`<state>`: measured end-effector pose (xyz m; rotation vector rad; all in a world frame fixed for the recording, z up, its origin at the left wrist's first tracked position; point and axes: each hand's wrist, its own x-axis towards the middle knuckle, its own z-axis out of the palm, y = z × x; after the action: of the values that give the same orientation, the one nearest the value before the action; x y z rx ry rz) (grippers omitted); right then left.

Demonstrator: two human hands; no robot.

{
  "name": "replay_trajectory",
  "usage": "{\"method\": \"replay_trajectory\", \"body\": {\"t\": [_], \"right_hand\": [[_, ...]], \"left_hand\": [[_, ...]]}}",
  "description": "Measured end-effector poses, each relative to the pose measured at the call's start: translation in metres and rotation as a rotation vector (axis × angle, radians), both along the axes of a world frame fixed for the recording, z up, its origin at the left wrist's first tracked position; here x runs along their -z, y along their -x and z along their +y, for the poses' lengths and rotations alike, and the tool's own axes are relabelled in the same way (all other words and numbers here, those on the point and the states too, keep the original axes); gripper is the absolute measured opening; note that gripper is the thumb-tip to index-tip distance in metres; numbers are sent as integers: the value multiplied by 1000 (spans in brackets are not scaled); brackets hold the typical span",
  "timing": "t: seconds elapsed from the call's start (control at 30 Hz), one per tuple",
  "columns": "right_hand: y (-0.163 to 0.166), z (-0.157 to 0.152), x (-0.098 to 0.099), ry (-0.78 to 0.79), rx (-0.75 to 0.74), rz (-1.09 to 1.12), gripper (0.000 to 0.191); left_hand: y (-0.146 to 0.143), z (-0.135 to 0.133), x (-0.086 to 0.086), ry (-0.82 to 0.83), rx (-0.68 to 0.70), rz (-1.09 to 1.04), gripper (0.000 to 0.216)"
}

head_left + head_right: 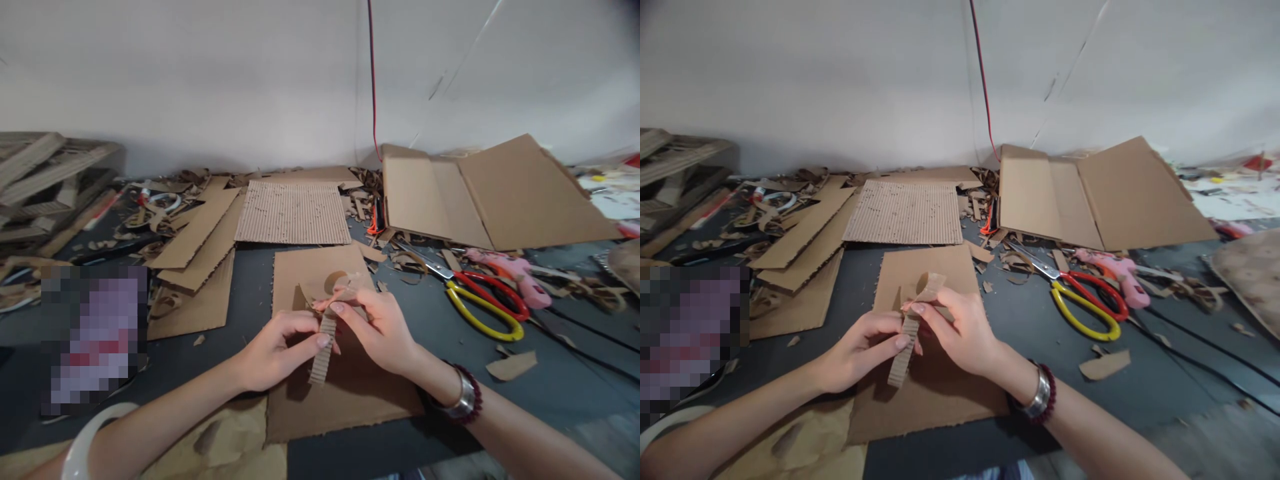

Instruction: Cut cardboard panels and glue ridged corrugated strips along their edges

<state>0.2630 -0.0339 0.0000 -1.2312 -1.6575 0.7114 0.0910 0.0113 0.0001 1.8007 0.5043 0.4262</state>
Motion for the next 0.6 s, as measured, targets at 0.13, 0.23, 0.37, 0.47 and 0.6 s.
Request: {"method": "replay_trajectory", "body": {"t": [0.13,0.23,0.37,0.47,0.6], "right_hand": [[0,0,0,23,11,36,18],[1,1,0,47,9,75,18],[1,1,0,66,3,114,17],[1,1,2,88,34,142,16],[0,1,3,133,75,242,17]], "left_hand": [[0,0,-1,-22,38,-20,28],[0,0,-3,-53,52,-28,28],[-1,1,-3,-80,57,-23,29],[-1,0,-2,-111,79,-41,26],[0,0,-2,-164,98,-50,23]]}}
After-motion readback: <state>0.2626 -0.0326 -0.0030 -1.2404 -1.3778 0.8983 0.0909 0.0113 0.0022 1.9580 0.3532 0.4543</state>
